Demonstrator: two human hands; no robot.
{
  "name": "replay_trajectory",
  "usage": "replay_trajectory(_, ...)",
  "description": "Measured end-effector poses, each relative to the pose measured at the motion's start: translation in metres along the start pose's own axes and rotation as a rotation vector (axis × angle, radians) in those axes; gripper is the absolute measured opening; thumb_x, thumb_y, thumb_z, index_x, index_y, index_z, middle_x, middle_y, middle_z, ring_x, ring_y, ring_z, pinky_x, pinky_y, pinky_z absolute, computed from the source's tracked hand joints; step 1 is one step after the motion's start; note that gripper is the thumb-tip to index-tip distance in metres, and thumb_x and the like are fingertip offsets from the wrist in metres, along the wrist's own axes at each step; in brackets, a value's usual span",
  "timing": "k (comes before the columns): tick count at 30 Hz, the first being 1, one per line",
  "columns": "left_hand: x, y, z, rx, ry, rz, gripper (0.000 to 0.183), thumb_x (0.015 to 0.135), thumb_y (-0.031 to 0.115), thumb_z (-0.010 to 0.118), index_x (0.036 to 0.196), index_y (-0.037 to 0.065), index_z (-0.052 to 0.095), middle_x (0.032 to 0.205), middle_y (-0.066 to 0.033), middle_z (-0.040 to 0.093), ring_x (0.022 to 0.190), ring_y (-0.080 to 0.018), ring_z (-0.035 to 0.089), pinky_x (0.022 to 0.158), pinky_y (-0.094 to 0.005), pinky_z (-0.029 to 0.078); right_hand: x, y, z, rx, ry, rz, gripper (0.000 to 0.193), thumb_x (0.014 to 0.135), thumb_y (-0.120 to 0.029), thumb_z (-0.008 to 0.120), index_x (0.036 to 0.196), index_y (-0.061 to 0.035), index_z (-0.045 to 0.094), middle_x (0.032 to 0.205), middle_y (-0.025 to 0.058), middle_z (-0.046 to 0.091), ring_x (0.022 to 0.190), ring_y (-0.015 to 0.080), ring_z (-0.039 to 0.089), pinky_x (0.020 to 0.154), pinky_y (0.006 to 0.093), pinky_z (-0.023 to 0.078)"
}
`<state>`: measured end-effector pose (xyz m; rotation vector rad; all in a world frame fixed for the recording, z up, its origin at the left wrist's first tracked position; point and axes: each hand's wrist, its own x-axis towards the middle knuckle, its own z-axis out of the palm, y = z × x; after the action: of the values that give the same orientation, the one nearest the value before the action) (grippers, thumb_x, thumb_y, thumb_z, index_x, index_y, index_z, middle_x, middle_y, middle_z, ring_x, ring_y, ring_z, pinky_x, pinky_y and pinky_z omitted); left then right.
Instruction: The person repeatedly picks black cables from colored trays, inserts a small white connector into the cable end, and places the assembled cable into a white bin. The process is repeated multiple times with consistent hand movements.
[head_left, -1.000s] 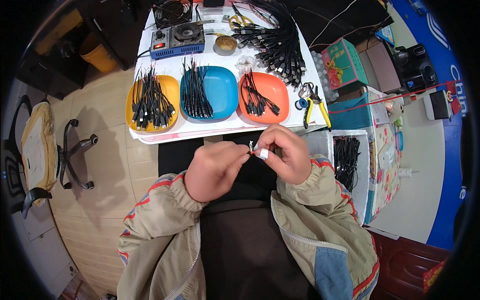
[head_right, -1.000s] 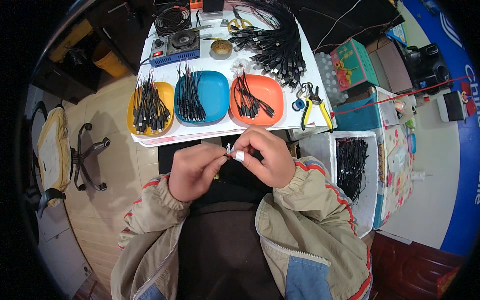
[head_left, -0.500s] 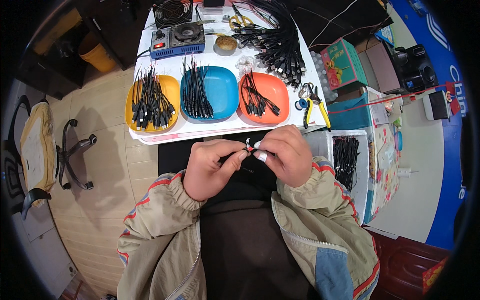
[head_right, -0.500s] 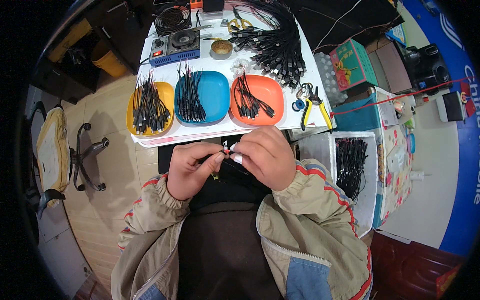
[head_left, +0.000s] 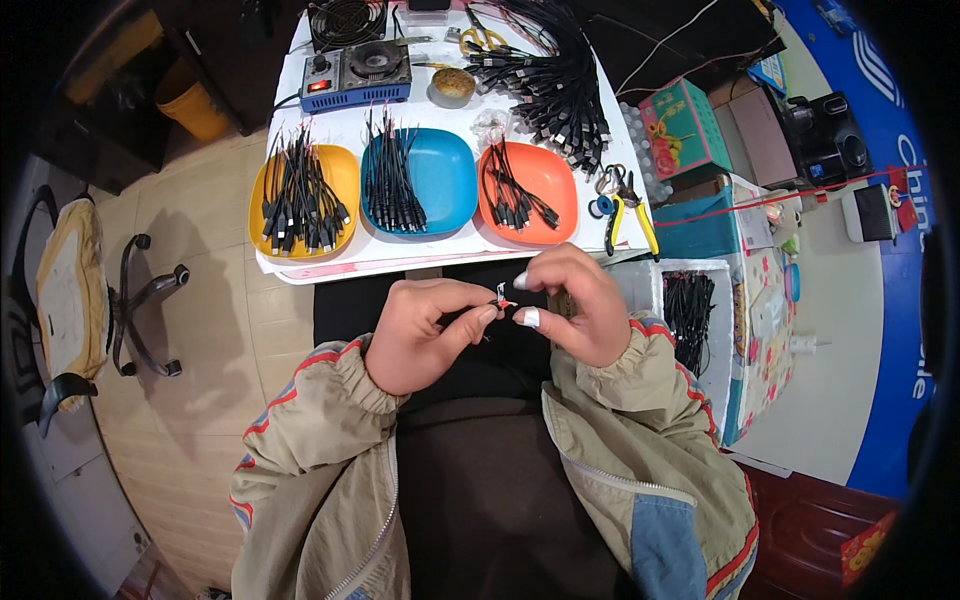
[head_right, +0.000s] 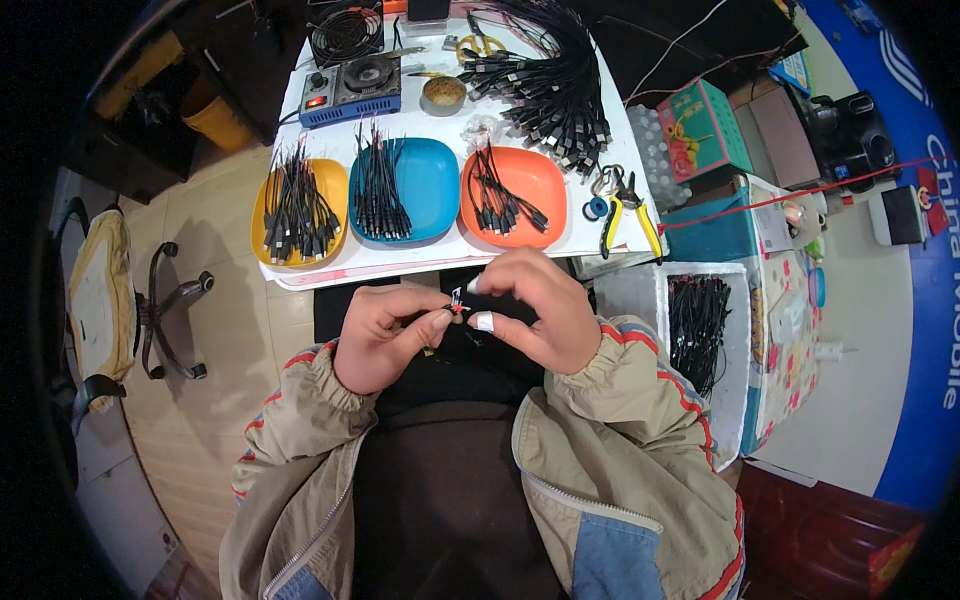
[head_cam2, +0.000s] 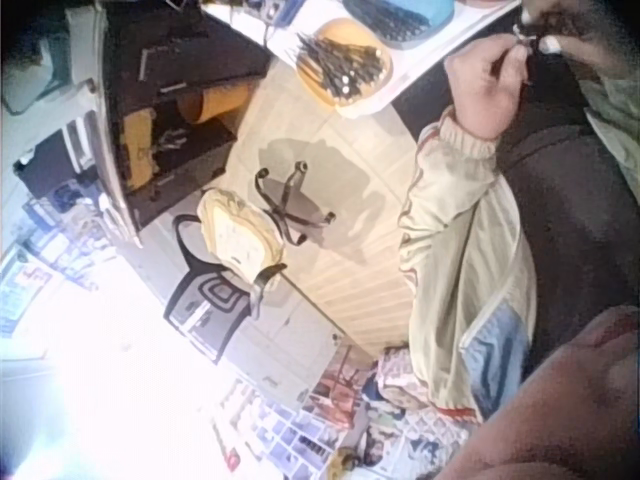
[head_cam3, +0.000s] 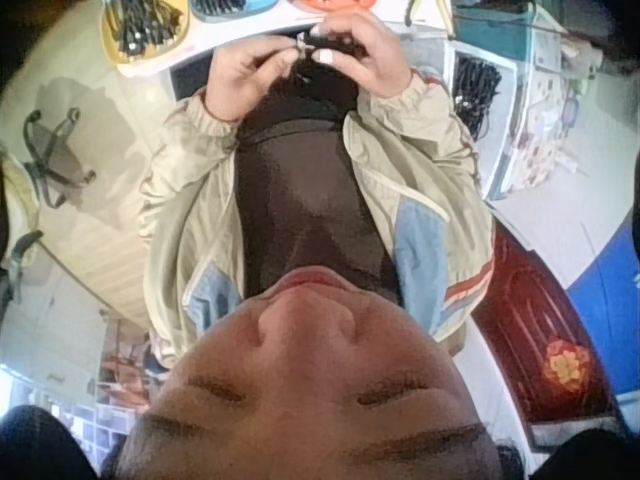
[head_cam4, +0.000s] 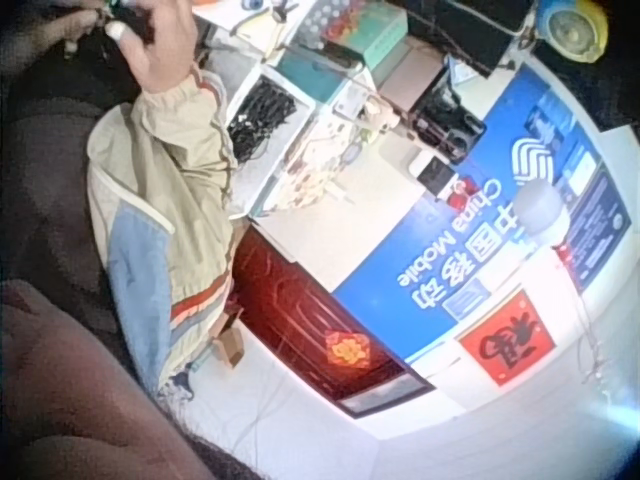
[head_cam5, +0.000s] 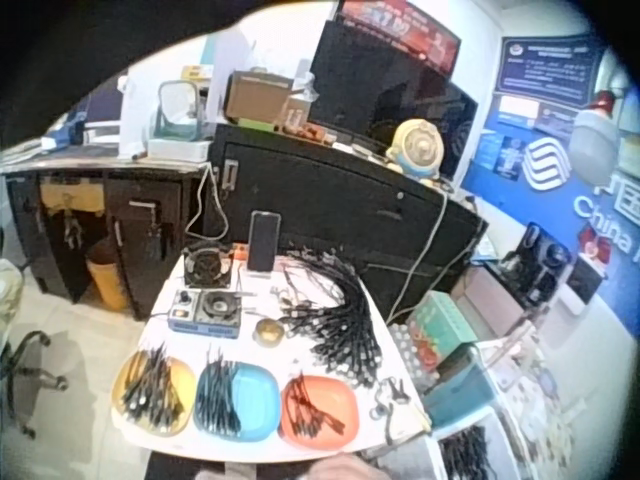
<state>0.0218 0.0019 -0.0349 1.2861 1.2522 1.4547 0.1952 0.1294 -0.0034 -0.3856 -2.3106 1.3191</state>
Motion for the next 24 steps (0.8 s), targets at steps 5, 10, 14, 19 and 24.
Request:
replay_trajectory(5,0.001,-0.001,0.001,-0.203,-0.001,-0.123,0.008,0.085,0.001,0.062,0.090,-0.005,0.064,0.068,-0.0069,0.061,0.056,-0.0119,0.056,0.052,-0.0251,0.044,0.009,-0.002,0.000,-0.429,-0.007,-0.304,0.021,0.072,0.000,0.070,0.090,-0.0046,0.059,0.087,0.0098,0.058,0.074,0.0264,0.056,0.065,0.0322,0.045)
replay_trajectory(10,0.000,-0.003,-0.005,0.544,0.045,0.386,0.017,0.076,-0.001,0.066,0.093,-0.002,0.063,0.075,-0.0155,0.061,0.060,-0.0294,0.058,0.054,-0.0333,0.046,0.007,0.003,0.010,0.309,-0.074,0.340,0.017,0.081,-0.005,0.067,0.094,-0.0047,0.057,0.086,0.0047,0.057,0.073,0.0158,0.054,0.066,0.0275,0.043)
replay_trajectory(14,0.000,-0.004,-0.016,0.189,-0.042,0.216,0.011,0.081,0.000,0.064,0.092,-0.004,0.064,0.073,-0.0123,0.062,0.059,-0.0200,0.060,0.053,-0.0294,0.045,0.008,0.002,0.006,0.386,-0.138,0.318,0.025,0.081,-0.010,0.070,0.101,-0.0058,0.056,0.089,0.0012,0.056,0.077,0.0095,0.052,0.068,0.0247,0.042)
replay_trajectory(19,-0.002,-0.003,-0.020,-0.269,-0.183,-0.026,0.010,0.089,0.002,0.060,0.091,-0.005,0.066,0.072,-0.0059,0.063,0.062,-0.0099,0.057,0.056,-0.0229,0.045,0.014,-0.011,-0.001,-0.146,-0.221,-0.151,0.023,0.078,-0.003,0.071,0.096,-0.0017,0.059,0.101,0.0121,0.061,0.088,0.0193,0.059,0.072,0.0292,0.046)
replay_trajectory(24,-0.007,-0.001,-0.014,-0.435,-0.200,-0.116,0.014,0.091,0.005,0.058,0.098,-0.005,0.063,0.076,-0.0043,0.061,0.067,-0.0080,0.053,0.060,-0.0212,0.044,0.016,-0.021,-0.002,-0.228,-0.173,-0.233,0.018,0.074,-0.002,0.069,0.090,-0.0051,0.062,0.088,0.0071,0.064,0.080,0.0243,0.061,0.070,0.0338,0.047)
